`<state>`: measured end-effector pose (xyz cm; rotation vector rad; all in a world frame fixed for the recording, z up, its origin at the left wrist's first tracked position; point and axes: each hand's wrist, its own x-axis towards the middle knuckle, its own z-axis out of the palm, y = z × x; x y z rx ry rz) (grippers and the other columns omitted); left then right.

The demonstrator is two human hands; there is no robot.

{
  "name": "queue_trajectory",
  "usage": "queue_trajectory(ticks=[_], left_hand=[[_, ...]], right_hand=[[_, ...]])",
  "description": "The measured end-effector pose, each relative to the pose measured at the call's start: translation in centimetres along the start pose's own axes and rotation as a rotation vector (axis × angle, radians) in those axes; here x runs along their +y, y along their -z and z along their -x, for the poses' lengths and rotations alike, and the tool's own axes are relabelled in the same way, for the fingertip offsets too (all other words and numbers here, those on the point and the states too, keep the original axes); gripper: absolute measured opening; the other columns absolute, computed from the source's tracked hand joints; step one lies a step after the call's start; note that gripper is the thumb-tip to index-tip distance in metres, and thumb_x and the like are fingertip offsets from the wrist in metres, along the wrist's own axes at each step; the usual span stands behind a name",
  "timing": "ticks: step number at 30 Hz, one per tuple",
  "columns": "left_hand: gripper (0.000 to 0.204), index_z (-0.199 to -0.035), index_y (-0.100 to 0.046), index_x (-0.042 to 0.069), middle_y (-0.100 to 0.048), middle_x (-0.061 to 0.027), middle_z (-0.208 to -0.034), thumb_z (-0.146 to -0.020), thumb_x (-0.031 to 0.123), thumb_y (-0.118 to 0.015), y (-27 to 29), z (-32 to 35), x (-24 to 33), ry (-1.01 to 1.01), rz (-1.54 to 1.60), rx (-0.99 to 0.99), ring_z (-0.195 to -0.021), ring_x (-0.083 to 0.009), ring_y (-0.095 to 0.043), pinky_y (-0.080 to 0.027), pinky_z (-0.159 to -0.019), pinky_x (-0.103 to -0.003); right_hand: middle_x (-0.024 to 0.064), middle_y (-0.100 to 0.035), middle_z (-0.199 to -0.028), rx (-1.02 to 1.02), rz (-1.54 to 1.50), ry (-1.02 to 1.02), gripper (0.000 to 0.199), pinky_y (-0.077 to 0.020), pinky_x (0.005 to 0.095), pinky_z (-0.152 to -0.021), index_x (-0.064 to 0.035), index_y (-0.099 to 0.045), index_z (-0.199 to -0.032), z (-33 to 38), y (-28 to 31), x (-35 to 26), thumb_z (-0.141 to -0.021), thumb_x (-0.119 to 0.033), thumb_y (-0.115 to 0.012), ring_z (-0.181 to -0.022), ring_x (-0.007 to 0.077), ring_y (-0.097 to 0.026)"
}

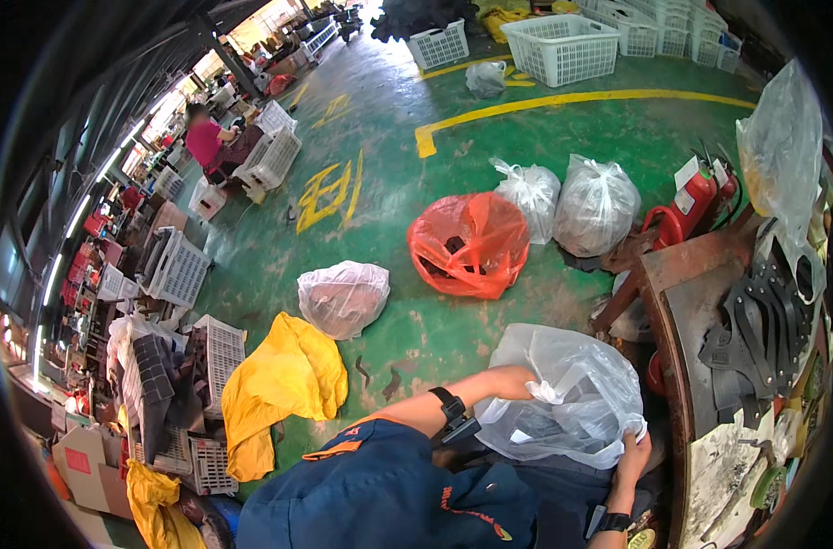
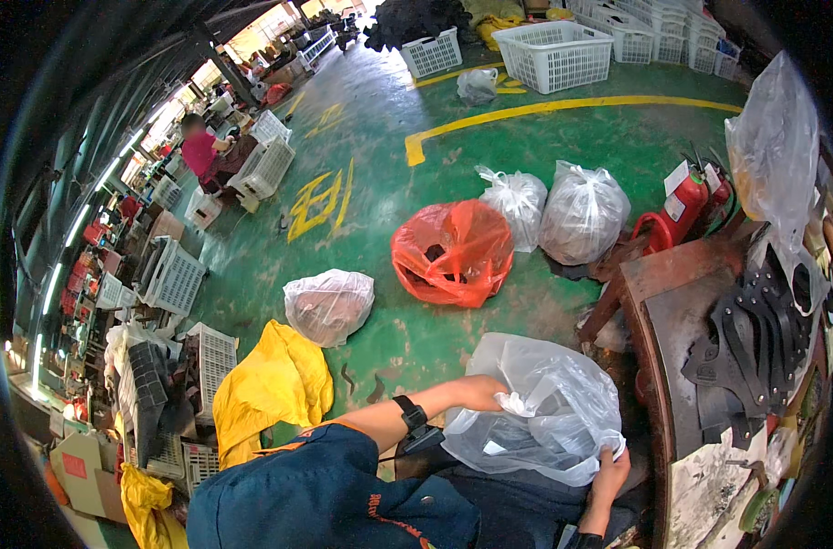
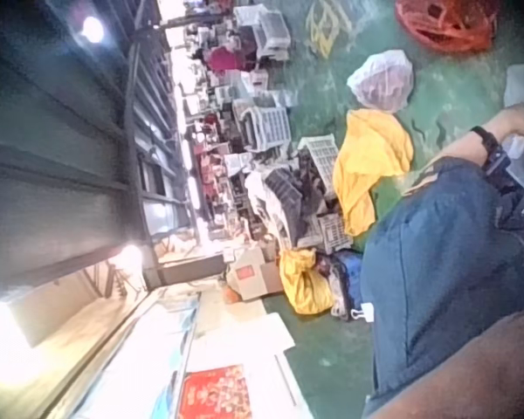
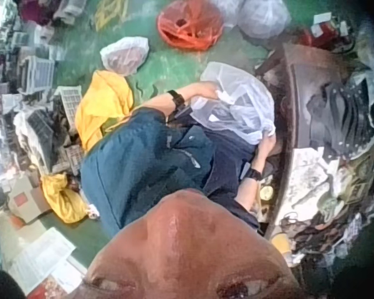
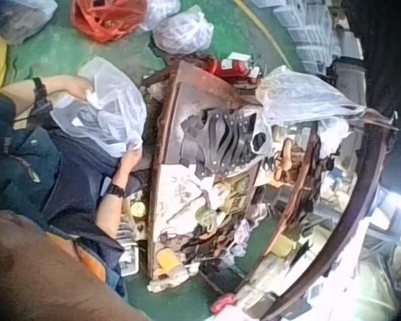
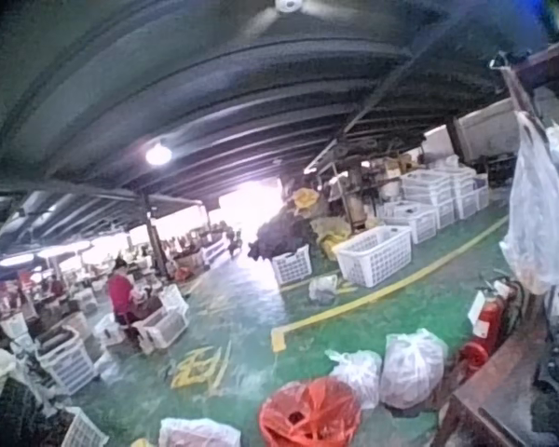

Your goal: The worker uses a hammer to flatten leather components on a metal plate and organizes them into plastic bags.

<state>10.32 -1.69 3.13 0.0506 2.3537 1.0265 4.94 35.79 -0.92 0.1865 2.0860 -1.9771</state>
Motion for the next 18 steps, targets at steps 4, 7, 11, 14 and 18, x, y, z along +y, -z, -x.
queue_trajectory(ticks=[4, 7, 11, 14, 18], left_hand=[[0.033, -0.111, -0.068, 0.007, -0.071, -0.0181, -0.104, -0.085, 0.027, -0.063, 0.4, 0.3, 0.9, 0.028, 0.005, 0.001, -0.102, -0.0361, -0.066, -0.050, -0.088, -0.043], [0.036, -0.113, -0.067, 0.007, -0.070, -0.0191, -0.107, -0.084, 0.028, -0.064, -0.4, 0.0, -0.5, -0.022, 0.011, 0.034, -0.103, -0.0370, -0.065, -0.050, -0.089, -0.044], [0.039, -0.115, -0.066, 0.006, -0.069, -0.0200, -0.110, -0.083, 0.028, -0.065, 0.3, 0.6, 0.6, -0.023, 0.024, 0.011, -0.104, -0.0376, -0.064, -0.050, -0.090, -0.044], [0.039, -0.115, -0.067, 0.007, -0.069, -0.0194, -0.111, -0.082, 0.027, -0.067, 0.3, 0.9, 0.8, -0.033, 0.070, 0.016, -0.106, -0.0366, -0.064, -0.050, -0.091, -0.044], [0.040, -0.115, -0.067, 0.007, -0.070, -0.0183, -0.111, -0.081, 0.027, -0.069, -0.4, 1.0, 0.5, -0.021, 0.061, 0.019, -0.106, -0.0352, -0.065, -0.050, -0.091, -0.043]], right_hand=[[0.0047, -0.068, -0.105, -0.004, -0.011, 0.006, 0.022, -0.0473, 0.0278, -0.086, 0.0041, -0.064, -0.114, 0.0, -0.1, -0.2, -0.093, -0.003, -0.059, -0.093, 0.0132, -0.061], [0.0050, -0.068, -0.105, -0.004, 0.008, 0.010, 0.023, -0.0472, 0.0279, -0.086, 0.0041, -0.064, -0.114, 0.1, -0.4, -0.6, -0.093, -0.004, -0.059, -0.093, 0.0132, -0.061], [0.0050, -0.068, -0.105, 0.006, 0.019, 0.004, 0.023, -0.0471, 0.0277, -0.085, 0.0041, -0.064, -0.114, 0.2, -0.5, -1.1, -0.093, -0.003, -0.059, -0.093, 0.0133, -0.061], [0.0050, -0.068, -0.104, 0.012, 0.041, 0.004, 0.023, -0.0470, 0.0277, -0.085, 0.0042, -0.064, -0.114, 0.2, -0.7, -1.3, -0.093, -0.004, -0.059, -0.093, 0.0135, -0.061], [0.0050, -0.068, -0.105, -0.007, 0.055, 0.002, 0.024, -0.0467, 0.0277, -0.085, 0.0043, -0.064, -0.115, 0.0, -0.5, -0.9, -0.093, -0.004, -0.060, -0.093, 0.0136, -0.060]])
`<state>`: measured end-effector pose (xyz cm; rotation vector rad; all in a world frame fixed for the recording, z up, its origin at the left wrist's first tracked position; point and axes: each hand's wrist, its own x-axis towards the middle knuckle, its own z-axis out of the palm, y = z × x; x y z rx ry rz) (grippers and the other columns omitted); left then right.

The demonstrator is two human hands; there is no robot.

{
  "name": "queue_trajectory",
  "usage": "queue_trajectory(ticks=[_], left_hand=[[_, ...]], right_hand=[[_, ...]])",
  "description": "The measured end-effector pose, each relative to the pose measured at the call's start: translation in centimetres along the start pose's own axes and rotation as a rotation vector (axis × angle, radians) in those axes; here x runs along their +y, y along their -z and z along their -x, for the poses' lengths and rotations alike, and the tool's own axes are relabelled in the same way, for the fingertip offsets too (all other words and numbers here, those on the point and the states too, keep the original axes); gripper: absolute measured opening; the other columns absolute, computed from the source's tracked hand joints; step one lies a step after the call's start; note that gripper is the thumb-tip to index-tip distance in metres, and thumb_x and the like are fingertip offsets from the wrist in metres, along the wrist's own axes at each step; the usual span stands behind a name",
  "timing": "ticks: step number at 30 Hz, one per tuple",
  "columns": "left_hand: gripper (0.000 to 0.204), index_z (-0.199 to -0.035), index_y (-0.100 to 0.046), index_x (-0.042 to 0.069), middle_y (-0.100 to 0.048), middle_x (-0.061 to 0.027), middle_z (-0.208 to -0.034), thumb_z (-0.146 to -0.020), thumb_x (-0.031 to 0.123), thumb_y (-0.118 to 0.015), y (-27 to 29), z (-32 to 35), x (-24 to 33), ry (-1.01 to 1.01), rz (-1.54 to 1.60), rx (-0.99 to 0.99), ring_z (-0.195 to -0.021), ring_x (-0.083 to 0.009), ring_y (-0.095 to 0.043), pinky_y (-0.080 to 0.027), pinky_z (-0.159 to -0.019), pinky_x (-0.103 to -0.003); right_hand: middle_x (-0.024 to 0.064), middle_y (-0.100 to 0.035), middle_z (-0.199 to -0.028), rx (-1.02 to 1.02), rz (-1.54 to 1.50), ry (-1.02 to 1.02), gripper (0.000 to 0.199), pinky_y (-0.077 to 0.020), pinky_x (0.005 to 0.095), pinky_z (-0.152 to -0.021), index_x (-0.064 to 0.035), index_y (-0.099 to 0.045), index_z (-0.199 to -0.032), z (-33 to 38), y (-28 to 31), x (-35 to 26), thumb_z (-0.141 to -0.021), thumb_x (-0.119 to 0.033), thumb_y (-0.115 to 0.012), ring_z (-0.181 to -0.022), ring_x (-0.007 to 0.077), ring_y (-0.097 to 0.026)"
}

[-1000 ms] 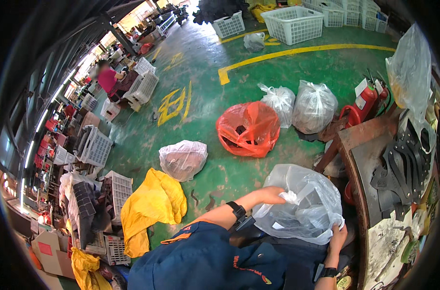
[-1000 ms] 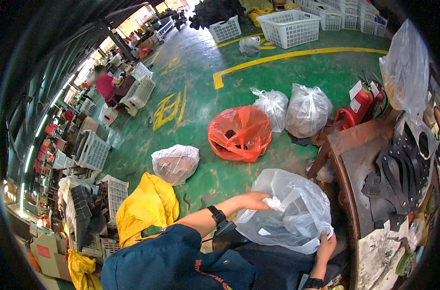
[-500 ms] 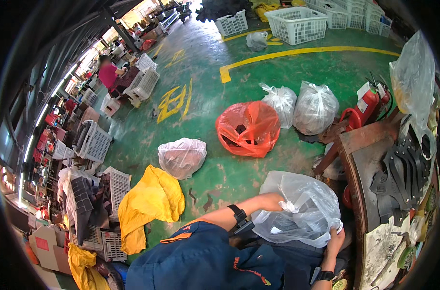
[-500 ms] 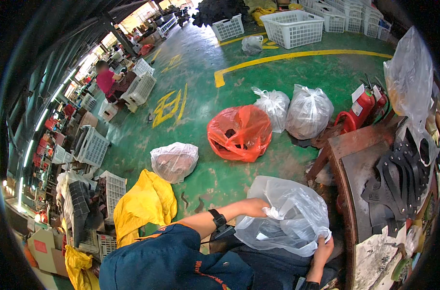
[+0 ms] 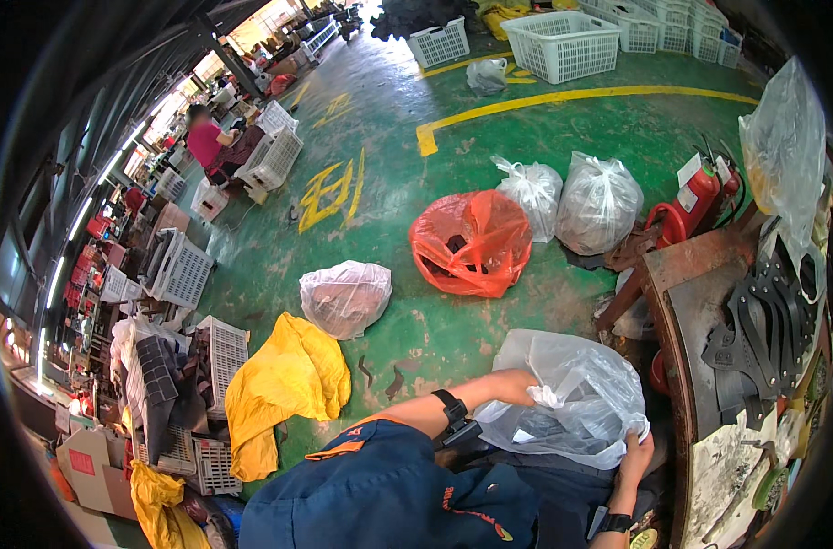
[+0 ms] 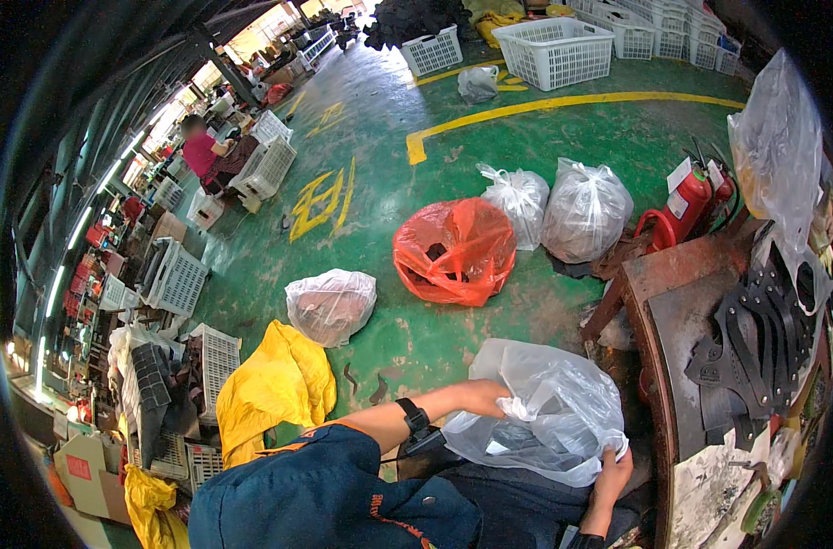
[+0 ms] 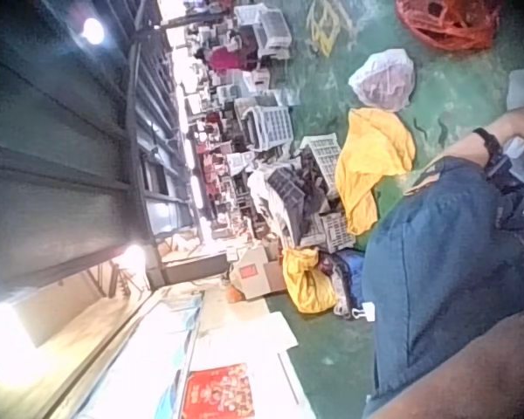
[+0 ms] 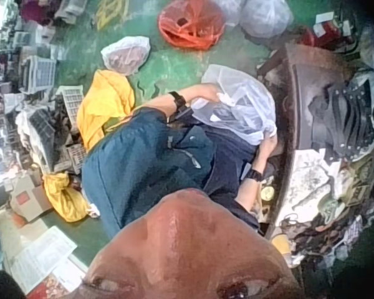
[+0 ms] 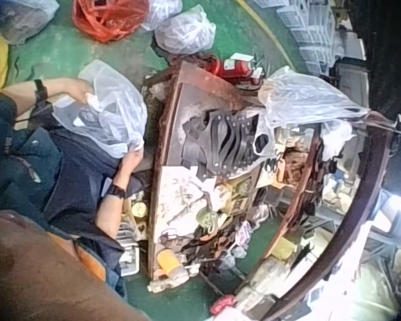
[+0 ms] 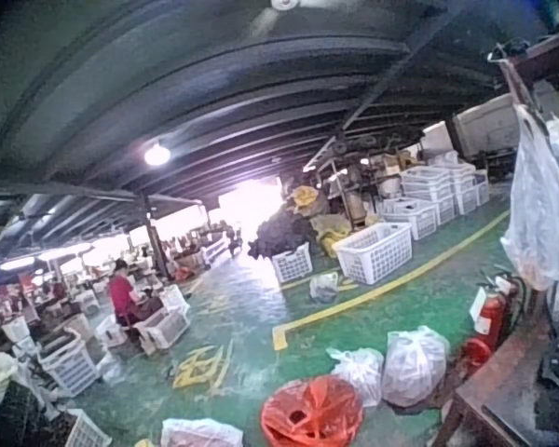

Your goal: The worker uses a hammer to flatten leather components on a metal plate and organizes them into plastic bags.

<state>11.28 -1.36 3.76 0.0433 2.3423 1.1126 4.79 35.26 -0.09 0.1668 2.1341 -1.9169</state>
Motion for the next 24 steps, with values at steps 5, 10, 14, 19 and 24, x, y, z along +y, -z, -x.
queue_trajectory(ticks=[5, 10, 14, 19, 24], left_hand=[[0.041, -0.115, -0.068, 0.006, -0.070, -0.0184, -0.112, -0.081, 0.029, -0.070, 0.1, -0.3, 1.0, -0.014, -0.024, -0.113, -0.104, -0.0347, -0.066, -0.050, -0.092, -0.042], [0.035, -0.114, -0.068, 0.002, -0.072, -0.0166, -0.110, -0.092, 0.029, -0.065, 1.4, -0.7, 0.0, 0.126, -0.083, -0.134, -0.102, -0.0273, -0.067, -0.053, -0.086, -0.042], [0.032, -0.120, -0.061, -0.001, -0.069, -0.0191, -0.113, -0.099, 0.022, -0.054, 5.2, 2.8, 2.4, 0.136, 1.131, 0.064, -0.094, -0.0286, -0.070, -0.055, -0.088, -0.043], [0.058, -0.139, -0.047, -0.001, -0.057, -0.0236, -0.135, -0.099, 0.041, -0.047, 6.6, 6.5, 1.8, -0.164, 1.716, 0.027, -0.122, -0.0389, -0.058, -0.047, -0.102, -0.058], [0.050, -0.130, -0.054, -0.002, -0.063, -0.0170, -0.125, -0.092, 0.030, -0.059, 7.7, 12.8, -2.4, -0.045, 1.412, -0.087, -0.111, -0.0303, -0.062, -0.049, -0.098, -0.043]], right_hand=[[0.0093, -0.066, -0.119, -0.014, 0.004, -0.017, 0.035, -0.0457, 0.0312, -0.096, 0.0028, -0.060, -0.126, 1.2, 1.1, 0.0, -0.091, -0.004, -0.061, -0.107, 0.0172, -0.061], [0.0214, -0.052, -0.139, -0.262, 0.660, 0.091, 0.076, -0.0421, 0.0407, -0.107, -0.0022, -0.048, -0.139, 2.4, -1.4, -5.8, -0.074, -0.023, -0.080, -0.129, 0.0353, -0.051], [0.0224, -0.061, -0.122, -0.284, 0.857, 0.303, 0.043, -0.0480, 0.0480, -0.093, -0.0042, -0.053, -0.123, 2.2, -2.9, -6.1, -0.081, -0.012, -0.058, -0.114, 0.0419, -0.057], [0.0233, -0.065, -0.109, -0.070, 0.924, 0.127, 0.037, -0.0505, 0.0469, -0.087, -0.0007, -0.060, -0.116, -1.0, -1.8, -2.5, -0.080, -0.011, -0.062, -0.105, 0.0427, -0.062], [0.0166, -0.071, -0.097, 0.114, 0.257, -0.112, 0.022, -0.0534, 0.0437, -0.078, -0.0021, -0.066, -0.107, -4.3, 0.7, 0.2, -0.090, -0.013, -0.058, -0.094, 0.0353, -0.068]])
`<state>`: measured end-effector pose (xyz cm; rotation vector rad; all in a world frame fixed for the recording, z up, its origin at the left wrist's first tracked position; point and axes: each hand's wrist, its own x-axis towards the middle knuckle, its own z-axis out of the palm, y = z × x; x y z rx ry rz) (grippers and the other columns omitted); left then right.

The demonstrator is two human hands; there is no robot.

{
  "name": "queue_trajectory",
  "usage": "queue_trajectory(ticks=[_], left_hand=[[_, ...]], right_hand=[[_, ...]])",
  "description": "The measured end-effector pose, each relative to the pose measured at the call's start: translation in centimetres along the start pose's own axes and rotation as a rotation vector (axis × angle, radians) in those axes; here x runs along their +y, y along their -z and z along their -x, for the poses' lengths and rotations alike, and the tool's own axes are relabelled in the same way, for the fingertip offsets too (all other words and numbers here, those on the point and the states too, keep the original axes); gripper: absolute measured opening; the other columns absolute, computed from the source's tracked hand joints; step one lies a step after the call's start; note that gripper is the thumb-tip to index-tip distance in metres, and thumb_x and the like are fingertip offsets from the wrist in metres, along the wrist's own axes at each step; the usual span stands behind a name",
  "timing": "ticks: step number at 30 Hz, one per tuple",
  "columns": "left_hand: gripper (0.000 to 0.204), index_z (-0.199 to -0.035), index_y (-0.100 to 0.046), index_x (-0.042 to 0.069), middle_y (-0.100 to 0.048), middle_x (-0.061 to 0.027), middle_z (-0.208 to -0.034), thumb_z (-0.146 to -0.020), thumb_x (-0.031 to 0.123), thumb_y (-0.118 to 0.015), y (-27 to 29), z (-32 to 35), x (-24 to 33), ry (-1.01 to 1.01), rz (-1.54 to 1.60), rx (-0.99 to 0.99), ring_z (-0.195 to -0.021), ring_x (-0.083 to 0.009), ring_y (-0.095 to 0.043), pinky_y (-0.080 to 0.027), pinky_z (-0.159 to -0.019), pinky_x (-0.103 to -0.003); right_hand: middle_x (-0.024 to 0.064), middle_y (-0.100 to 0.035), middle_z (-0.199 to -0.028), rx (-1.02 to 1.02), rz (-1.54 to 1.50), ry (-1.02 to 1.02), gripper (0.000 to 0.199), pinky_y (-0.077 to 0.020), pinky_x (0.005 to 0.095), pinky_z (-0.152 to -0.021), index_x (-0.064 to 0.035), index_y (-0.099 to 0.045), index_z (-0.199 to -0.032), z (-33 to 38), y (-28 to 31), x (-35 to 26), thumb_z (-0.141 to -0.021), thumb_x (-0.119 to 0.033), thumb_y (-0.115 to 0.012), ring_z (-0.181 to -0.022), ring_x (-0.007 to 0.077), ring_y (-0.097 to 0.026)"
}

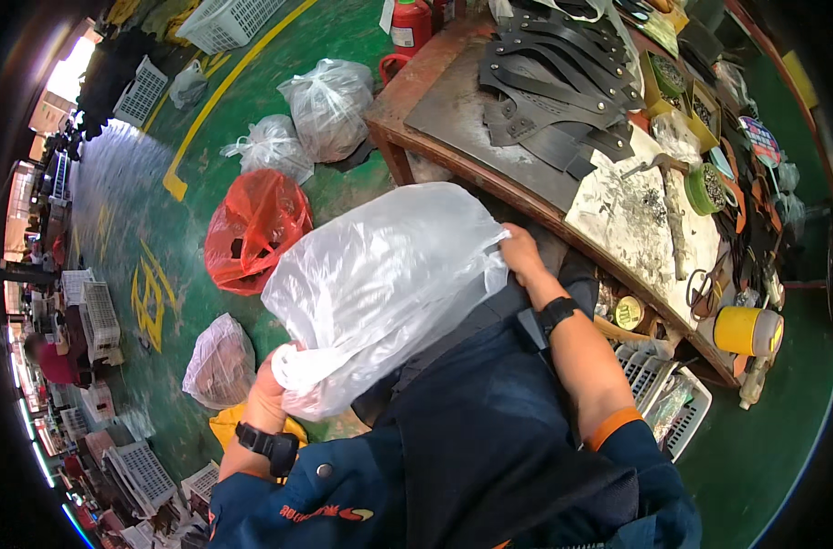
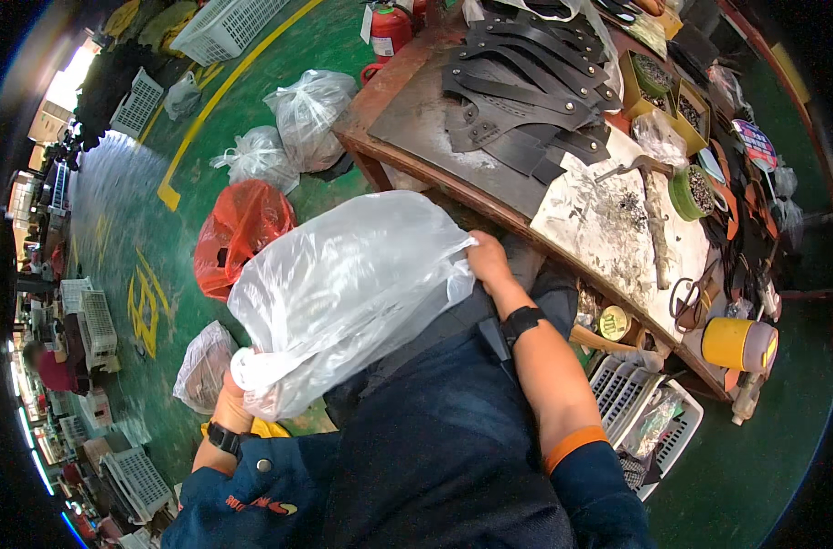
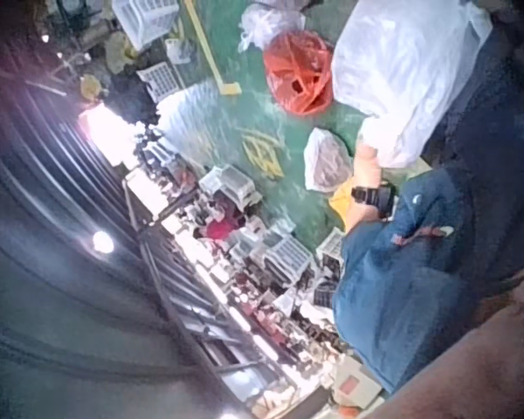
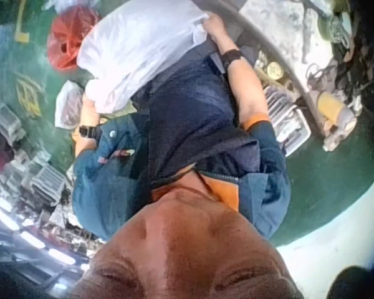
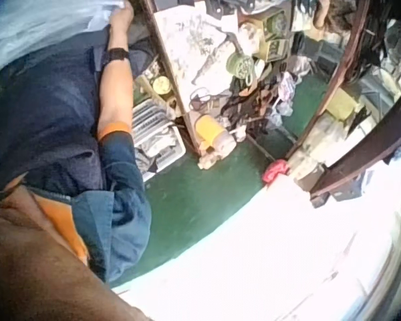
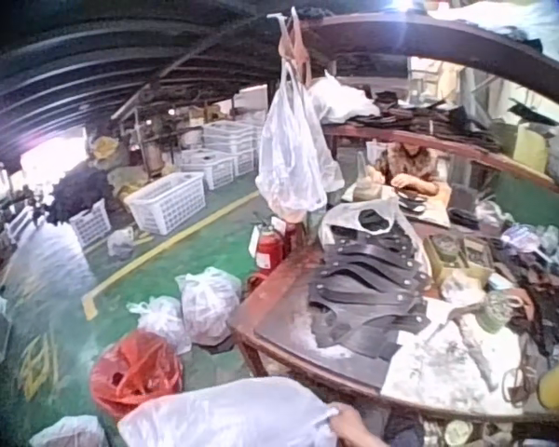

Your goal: The worker uses a hammer to flatten leather components on a metal plate and organizes them into plastic bags.

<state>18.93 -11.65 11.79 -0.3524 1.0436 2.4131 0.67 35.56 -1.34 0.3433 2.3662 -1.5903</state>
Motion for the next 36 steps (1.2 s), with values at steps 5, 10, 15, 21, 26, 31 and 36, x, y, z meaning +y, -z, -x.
queue_trajectory(ticks=[5, 10, 15, 21, 26, 31, 36], left_hand=[[0.031, -0.105, -0.066, 0.000, -0.071, -0.0074, -0.098, -0.080, 0.017, -0.076, 2.5, 1.0, 3.3, 0.289, -0.736, 0.253, -0.091, -0.0173, -0.067, -0.052, -0.081, -0.032], [0.032, -0.111, -0.064, 0.001, -0.071, -0.0080, -0.104, -0.083, 0.014, -0.072, 1.7, -2.6, 3.1, 0.163, -1.610, 0.084, -0.091, -0.0177, -0.067, -0.051, -0.079, -0.034], [0.036, -0.117, -0.065, 0.003, -0.069, -0.0108, -0.115, -0.097, 0.029, -0.054, 4.9, -2.8, 4.5, -0.101, -0.462, 0.505, -0.106, -0.0250, -0.067, -0.052, -0.093, -0.037], [0.042, -0.118, -0.062, 0.004, -0.067, -0.0169, -0.119, -0.094, 0.036, -0.049, 8.6, -3.8, 6.5, -0.314, 0.039, 0.322, -0.112, -0.0345, -0.063, -0.049, -0.102, -0.049], [0.037, -0.119, -0.062, -0.001, -0.067, -0.0177, -0.116, -0.091, 0.022, -0.054, 10.2, -4.6, 8.7, -0.366, -0.080, 0.472, -0.106, -0.0324, -0.065, -0.052, -0.098, -0.045], [0.034, -0.110, -0.068, -0.001, -0.071, -0.0082, -0.098, -0.091, 0.026, -0.059, 6.1, -5.1, 8.8, -0.187, -0.699, 0.484, -0.092, -0.0206, -0.067, -0.054, -0.088, -0.034], [0.032, -0.104, -0.072, 0.002, -0.069, 0.0017, -0.095, -0.095, 0.031, -0.063, 0.7, -7.1, 6.8, 0.067, -1.289, 0.349, -0.083, -0.0095, -0.060, -0.049, -0.080, -0.026]], right_hand=[[0.0139, -0.066, -0.123, -0.281, -1.171, -0.354, 0.036, -0.0535, 0.0434, -0.097, 0.0005, -0.060, -0.123, 1.6, 2.1, -4.5, -0.102, -0.024, -0.044, -0.107, 0.0292, -0.067], [0.0131, -0.063, -0.130, -0.563, -1.319, -0.163, 0.041, -0.0439, 0.0419, -0.107, -0.0011, -0.060, -0.127, 4.5, 0.9, -6.5, -0.101, -0.030, -0.047, -0.119, 0.0261, -0.060], [0.0067, -0.063, -0.127, -0.483, -0.739, -0.029, 0.039, -0.0461, 0.0305, -0.101, -0.0018, -0.059, -0.131, 5.6, 3.8, -7.5, -0.093, -0.011, -0.056, -0.114, 0.0168, -0.060], [0.0068, -0.070, -0.116, -0.761, -0.001, 0.010, 0.038, -0.0454, 0.0281, -0.095, -0.0029, -0.067, -0.124, 8.4, 5.0, -5.1, -0.089, -0.017, -0.065, -0.108, 0.0160, -0.061], [0.0053, -0.071, -0.112, -1.076, 0.286, 0.140, 0.040, -0.0473, 0.0274, -0.090, -0.0011, -0.068, -0.119, 10.0, 4.9, -10.2, -0.089, -0.028, -0.071, -0.098, 0.0135, -0.063], [0.0130, -0.068, -0.120, -0.577, -1.212, -0.048, 0.051, -0.0495, 0.0407, -0.099, 0.0045, -0.059, -0.125, 10.0, 5.7, -6.7, -0.095, -0.036, -0.063, -0.108, 0.0262, -0.065], [0.0112, -0.063, -0.127, -0.418, -1.354, -0.147, 0.042, -0.0477, 0.0398, -0.102, -0.0032, -0.053, -0.136, 6.2, 3.2, -4.4, -0.098, -0.023, -0.056, -0.112, 0.0251, -0.063]])
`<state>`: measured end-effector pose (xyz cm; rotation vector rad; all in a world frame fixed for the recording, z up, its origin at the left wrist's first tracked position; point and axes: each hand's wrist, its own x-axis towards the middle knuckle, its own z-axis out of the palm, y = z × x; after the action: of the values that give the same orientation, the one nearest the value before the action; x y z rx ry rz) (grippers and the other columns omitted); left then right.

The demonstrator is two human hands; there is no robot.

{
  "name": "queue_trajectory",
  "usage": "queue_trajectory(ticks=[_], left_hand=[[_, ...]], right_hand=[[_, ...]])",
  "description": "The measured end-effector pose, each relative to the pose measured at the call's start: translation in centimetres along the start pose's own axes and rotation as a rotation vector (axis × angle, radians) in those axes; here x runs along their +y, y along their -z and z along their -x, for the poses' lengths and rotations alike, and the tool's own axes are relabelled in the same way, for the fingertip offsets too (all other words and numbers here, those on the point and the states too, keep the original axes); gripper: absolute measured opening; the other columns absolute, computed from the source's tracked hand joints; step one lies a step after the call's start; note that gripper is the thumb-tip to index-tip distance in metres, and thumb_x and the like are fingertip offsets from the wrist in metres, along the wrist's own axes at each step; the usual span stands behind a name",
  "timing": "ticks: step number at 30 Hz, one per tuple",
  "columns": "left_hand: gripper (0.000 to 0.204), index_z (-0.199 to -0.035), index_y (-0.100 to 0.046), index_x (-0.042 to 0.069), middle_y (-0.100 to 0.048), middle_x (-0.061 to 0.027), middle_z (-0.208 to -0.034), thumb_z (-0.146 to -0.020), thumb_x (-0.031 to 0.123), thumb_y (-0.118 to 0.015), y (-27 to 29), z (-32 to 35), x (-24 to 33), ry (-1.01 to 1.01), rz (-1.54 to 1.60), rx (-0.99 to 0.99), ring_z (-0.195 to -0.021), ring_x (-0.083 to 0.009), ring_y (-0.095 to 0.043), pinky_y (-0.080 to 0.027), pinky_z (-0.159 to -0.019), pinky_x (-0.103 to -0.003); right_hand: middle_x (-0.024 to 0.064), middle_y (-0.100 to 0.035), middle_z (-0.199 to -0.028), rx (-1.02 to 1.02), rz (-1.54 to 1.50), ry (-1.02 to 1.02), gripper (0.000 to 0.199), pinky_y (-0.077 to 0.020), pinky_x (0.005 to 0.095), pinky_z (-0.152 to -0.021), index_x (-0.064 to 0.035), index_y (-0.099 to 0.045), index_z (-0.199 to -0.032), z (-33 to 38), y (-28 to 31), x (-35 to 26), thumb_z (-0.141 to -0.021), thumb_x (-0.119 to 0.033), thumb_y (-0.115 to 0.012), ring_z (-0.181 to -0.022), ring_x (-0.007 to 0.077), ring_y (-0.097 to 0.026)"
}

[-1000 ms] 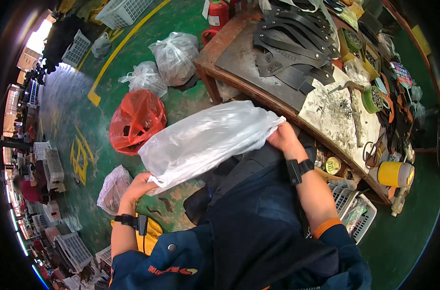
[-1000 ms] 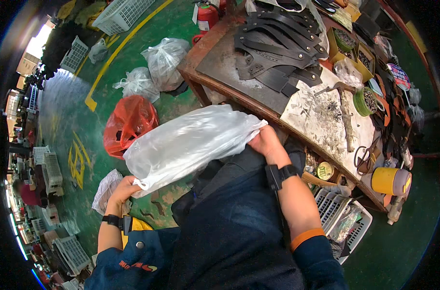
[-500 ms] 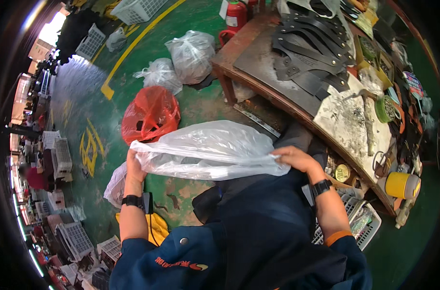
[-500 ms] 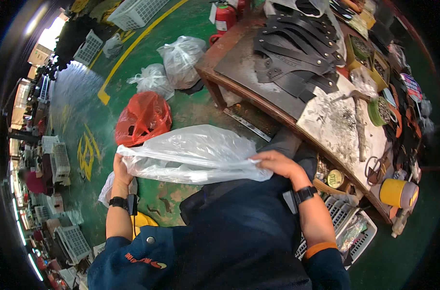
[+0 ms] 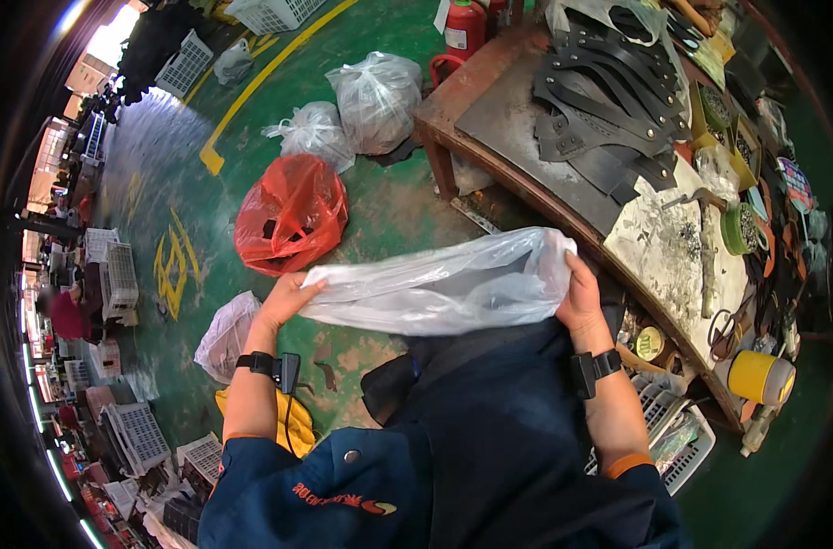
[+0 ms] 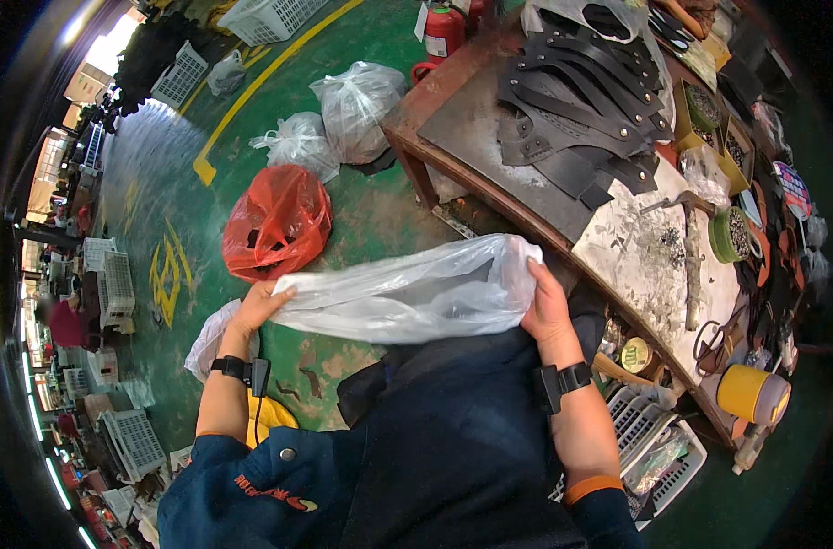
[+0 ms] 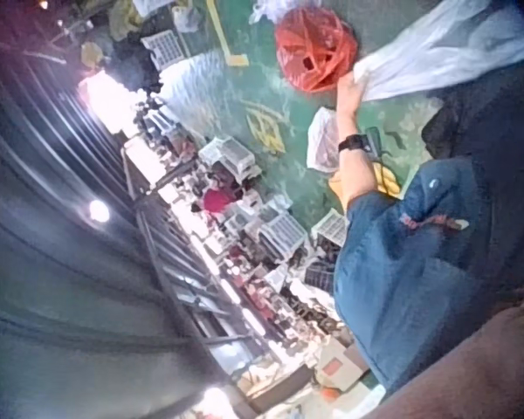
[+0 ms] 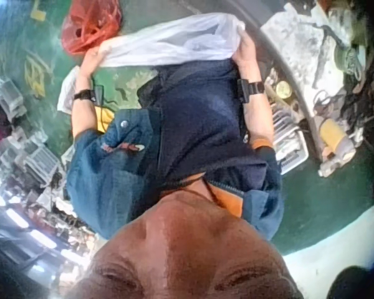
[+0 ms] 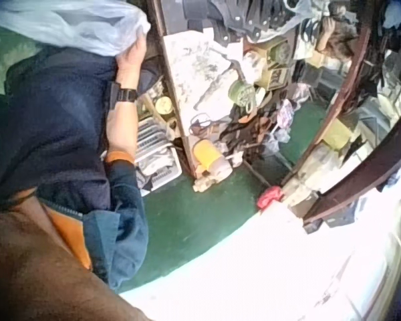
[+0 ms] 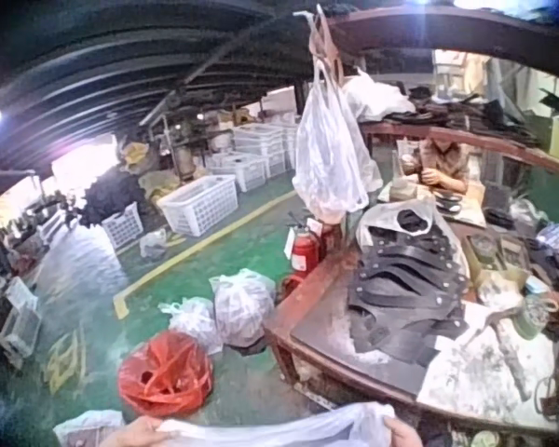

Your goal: The worker uses a hammer to flatten leather components on a metal plate and organizes them into plastic bags.

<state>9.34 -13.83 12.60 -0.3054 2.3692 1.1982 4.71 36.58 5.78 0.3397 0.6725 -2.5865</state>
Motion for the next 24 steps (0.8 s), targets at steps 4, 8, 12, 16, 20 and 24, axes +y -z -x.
queue_trajectory(ticks=[4, 8, 12, 16, 20, 24], left_hand=[[0.039, -0.110, -0.067, 0.005, -0.070, -0.0013, -0.093, -0.102, 0.037, -0.047, -2.1, -2.6, -1.0, 0.228, 0.963, 0.360, -0.074, -0.0125, -0.062, -0.049, -0.066, -0.027], [0.050, -0.105, -0.067, 0.008, -0.071, -0.0034, -0.088, -0.099, 0.052, -0.046, -2.4, -4.3, 1.2, 0.277, 0.987, 0.166, -0.072, -0.0133, -0.063, -0.050, -0.063, -0.028], [0.035, -0.117, -0.063, 0.004, -0.071, -0.0080, -0.101, -0.099, 0.032, -0.054, -2.7, -5.8, 0.2, 0.177, 1.164, 0.042, -0.084, -0.0208, -0.069, -0.058, -0.078, -0.036], [0.040, -0.126, -0.060, 0.000, -0.070, -0.0109, -0.112, -0.094, 0.022, -0.066, -1.5, -4.6, 2.0, 0.248, 1.021, -0.046, -0.100, -0.0217, -0.068, -0.054, -0.091, -0.038], [0.040, -0.127, -0.060, -0.002, -0.070, -0.0117, -0.115, -0.089, 0.009, -0.068, 1.1, -2.4, 1.6, 0.072, 0.904, -0.029, -0.101, -0.0232, -0.069, -0.055, -0.091, -0.037], [0.034, -0.120, -0.067, -0.001, -0.071, -0.0111, -0.112, -0.086, 0.004, -0.065, 4.5, -1.1, -4.4, 0.305, 0.689, 0.031, -0.098, -0.0193, -0.069, -0.055, -0.087, -0.033]], right_hand=[[0.0081, -0.063, -0.126, 0.020, 0.428, -0.246, 0.049, -0.0503, 0.0341, -0.097, -0.0040, -0.050, -0.141, -0.3, -1.1, 0.8, -0.095, -0.018, -0.061, -0.111, 0.0195, -0.063], [0.0079, -0.067, -0.121, -0.049, 0.526, -0.350, 0.047, -0.0515, 0.0322, -0.094, -0.0019, -0.053, -0.138, -0.8, -1.5, 1.9, -0.095, -0.020, -0.061, -0.107, 0.0190, -0.065], [0.0109, -0.066, -0.125, 0.203, 0.091, -0.181, 0.041, -0.0504, 0.0397, -0.099, -0.0017, -0.058, -0.132, -1.8, 1.7, 4.2, -0.099, -0.026, -0.054, -0.111, 0.0251, -0.064], [0.0134, -0.067, -0.124, 0.152, -0.064, -0.010, 0.042, -0.0496, 0.0411, -0.100, -0.0019, -0.059, -0.130, -1.6, 3.7, 3.5, -0.098, -0.028, -0.051, -0.112, 0.0284, -0.064], [0.0154, -0.066, -0.124, 0.168, -0.030, -0.066, 0.045, -0.0489, 0.0422, -0.100, -0.0007, -0.055, -0.135, -2.0, 5.9, 3.1, -0.097, -0.024, -0.049, -0.112, 0.0305, -0.063], [0.0167, -0.064, -0.125, 0.086, 0.106, -0.029, 0.051, -0.0484, 0.0442, -0.101, -0.0042, -0.047, -0.145, -2.2, 2.3, 2.9, -0.095, -0.014, -0.049, -0.112, 0.0325, -0.063]])
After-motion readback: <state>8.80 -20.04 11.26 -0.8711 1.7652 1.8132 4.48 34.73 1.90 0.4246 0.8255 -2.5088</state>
